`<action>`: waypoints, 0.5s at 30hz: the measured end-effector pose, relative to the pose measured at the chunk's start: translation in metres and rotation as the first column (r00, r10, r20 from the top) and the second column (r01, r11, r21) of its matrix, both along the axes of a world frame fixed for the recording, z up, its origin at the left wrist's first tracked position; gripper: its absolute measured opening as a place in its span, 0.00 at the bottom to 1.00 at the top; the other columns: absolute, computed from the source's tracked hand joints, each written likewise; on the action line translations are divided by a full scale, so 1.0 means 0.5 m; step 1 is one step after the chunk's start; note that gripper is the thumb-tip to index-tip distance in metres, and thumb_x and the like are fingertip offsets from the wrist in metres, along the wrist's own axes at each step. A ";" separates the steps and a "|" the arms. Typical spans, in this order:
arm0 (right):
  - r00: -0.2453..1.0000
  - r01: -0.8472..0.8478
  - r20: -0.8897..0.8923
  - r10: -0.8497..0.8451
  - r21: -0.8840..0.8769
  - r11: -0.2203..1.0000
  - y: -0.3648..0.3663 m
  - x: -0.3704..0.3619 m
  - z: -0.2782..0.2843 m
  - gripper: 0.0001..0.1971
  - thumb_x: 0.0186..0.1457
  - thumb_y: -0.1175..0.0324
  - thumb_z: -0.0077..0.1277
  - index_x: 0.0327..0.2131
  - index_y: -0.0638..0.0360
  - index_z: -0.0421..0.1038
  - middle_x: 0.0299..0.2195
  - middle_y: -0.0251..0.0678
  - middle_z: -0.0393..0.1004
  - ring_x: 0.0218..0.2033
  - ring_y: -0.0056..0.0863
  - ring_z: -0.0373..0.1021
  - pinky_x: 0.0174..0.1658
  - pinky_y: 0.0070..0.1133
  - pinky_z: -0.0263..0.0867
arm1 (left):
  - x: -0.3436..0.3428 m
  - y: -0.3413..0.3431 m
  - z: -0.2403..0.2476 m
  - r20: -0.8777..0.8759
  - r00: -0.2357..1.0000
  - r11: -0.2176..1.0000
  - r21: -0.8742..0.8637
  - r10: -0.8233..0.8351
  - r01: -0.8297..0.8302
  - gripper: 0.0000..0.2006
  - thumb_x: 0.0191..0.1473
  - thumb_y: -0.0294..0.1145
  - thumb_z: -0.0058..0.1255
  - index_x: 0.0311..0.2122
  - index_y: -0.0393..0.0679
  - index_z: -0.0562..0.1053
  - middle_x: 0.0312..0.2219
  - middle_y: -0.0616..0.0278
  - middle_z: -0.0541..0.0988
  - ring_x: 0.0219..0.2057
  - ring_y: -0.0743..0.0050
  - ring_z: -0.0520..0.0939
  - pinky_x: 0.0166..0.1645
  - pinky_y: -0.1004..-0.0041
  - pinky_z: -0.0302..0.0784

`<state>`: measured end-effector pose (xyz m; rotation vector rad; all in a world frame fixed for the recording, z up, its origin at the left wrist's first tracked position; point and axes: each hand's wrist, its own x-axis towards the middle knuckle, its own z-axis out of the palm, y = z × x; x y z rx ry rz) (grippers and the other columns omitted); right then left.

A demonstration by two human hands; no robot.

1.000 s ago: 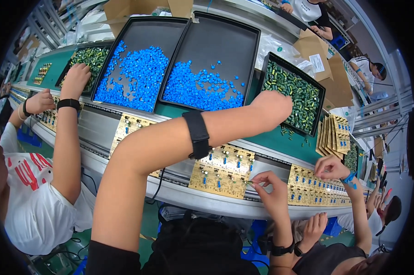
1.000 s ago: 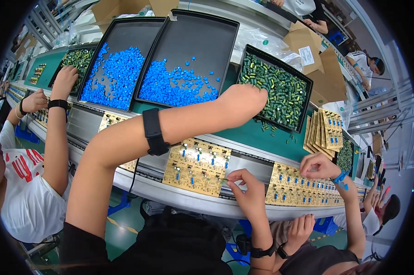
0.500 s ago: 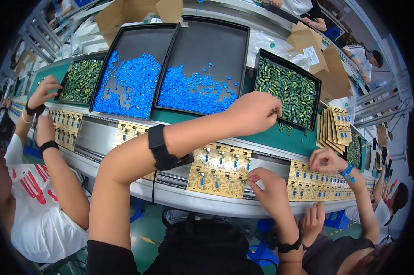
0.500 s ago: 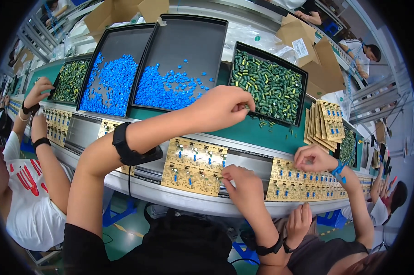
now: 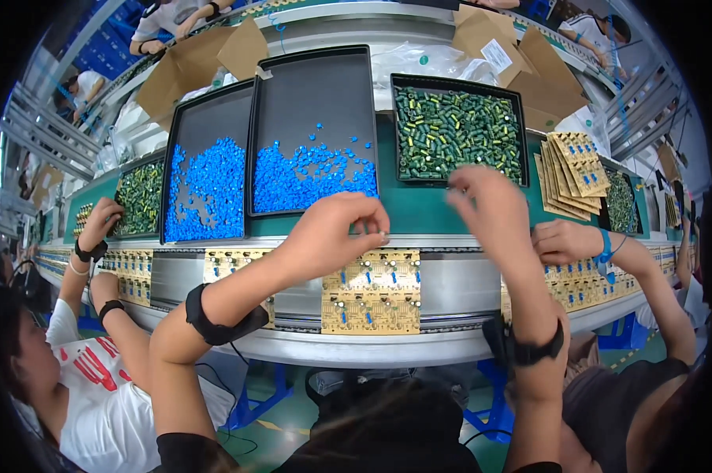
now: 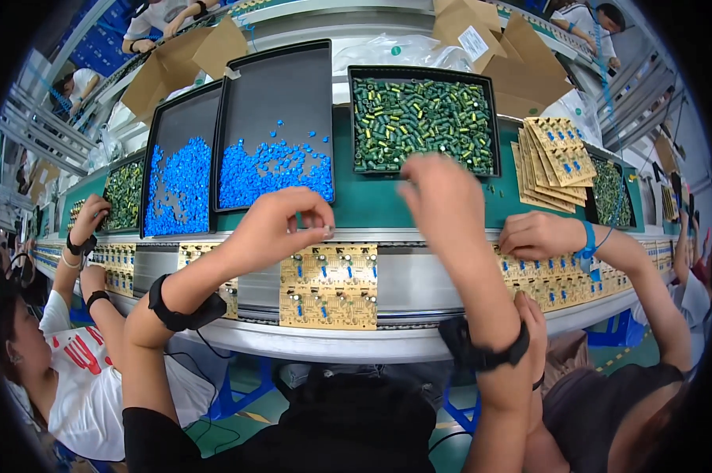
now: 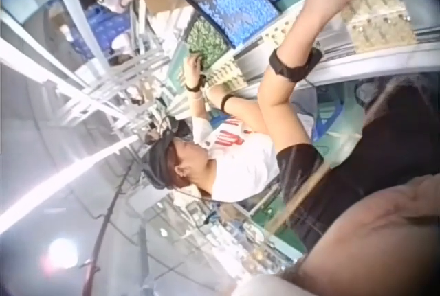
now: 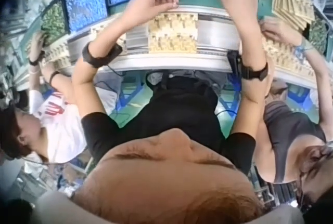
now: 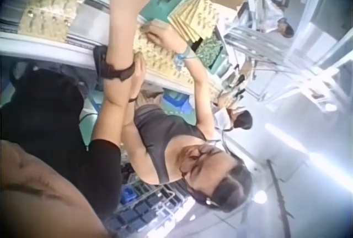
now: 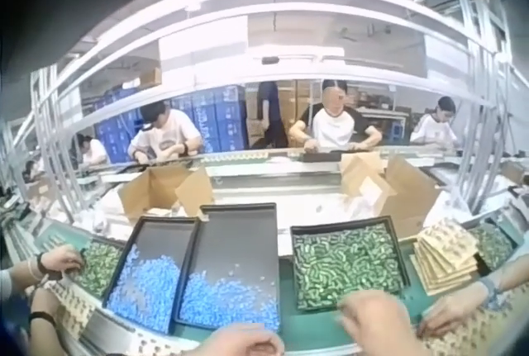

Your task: The person picks up capacitors and blue components from trays and inserts them into circuit boards on a conveyor belt by hand. After placing the components, the person pushes the circuit boards along the assembly line.

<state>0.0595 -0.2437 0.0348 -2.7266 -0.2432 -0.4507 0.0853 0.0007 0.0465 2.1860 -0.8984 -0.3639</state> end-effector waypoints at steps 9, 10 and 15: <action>0.966 0.227 -0.116 -0.230 -0.040 0.973 -0.023 0.152 -0.062 0.12 0.43 0.65 0.61 0.30 0.56 0.69 0.29 0.39 0.72 0.32 0.39 0.71 0.34 0.32 0.66 | -0.047 0.036 -0.034 -0.686 0.728 0.989 -0.113 -0.006 -0.098 0.08 0.50 0.20 0.55 0.38 0.36 0.76 0.33 0.64 0.79 0.36 0.83 0.79 0.44 0.81 0.74; 0.966 0.228 -0.131 -0.224 0.015 0.974 -0.025 0.153 -0.066 0.11 0.43 0.65 0.61 0.28 0.56 0.70 0.29 0.38 0.72 0.32 0.38 0.72 0.34 0.32 0.66 | -0.048 0.038 -0.035 -0.692 0.722 0.992 -0.090 0.003 -0.091 0.07 0.51 0.20 0.55 0.38 0.36 0.75 0.33 0.63 0.79 0.38 0.83 0.79 0.44 0.81 0.74; 0.976 0.207 -0.083 -0.201 0.072 0.976 -0.024 0.144 -0.071 0.09 0.44 0.66 0.60 0.26 0.56 0.71 0.28 0.36 0.72 0.30 0.36 0.71 0.32 0.31 0.66 | -0.057 0.040 -0.035 -0.641 0.767 0.998 -0.015 0.033 -0.056 0.05 0.51 0.23 0.56 0.35 0.39 0.76 0.32 0.65 0.80 0.35 0.83 0.79 0.40 0.80 0.75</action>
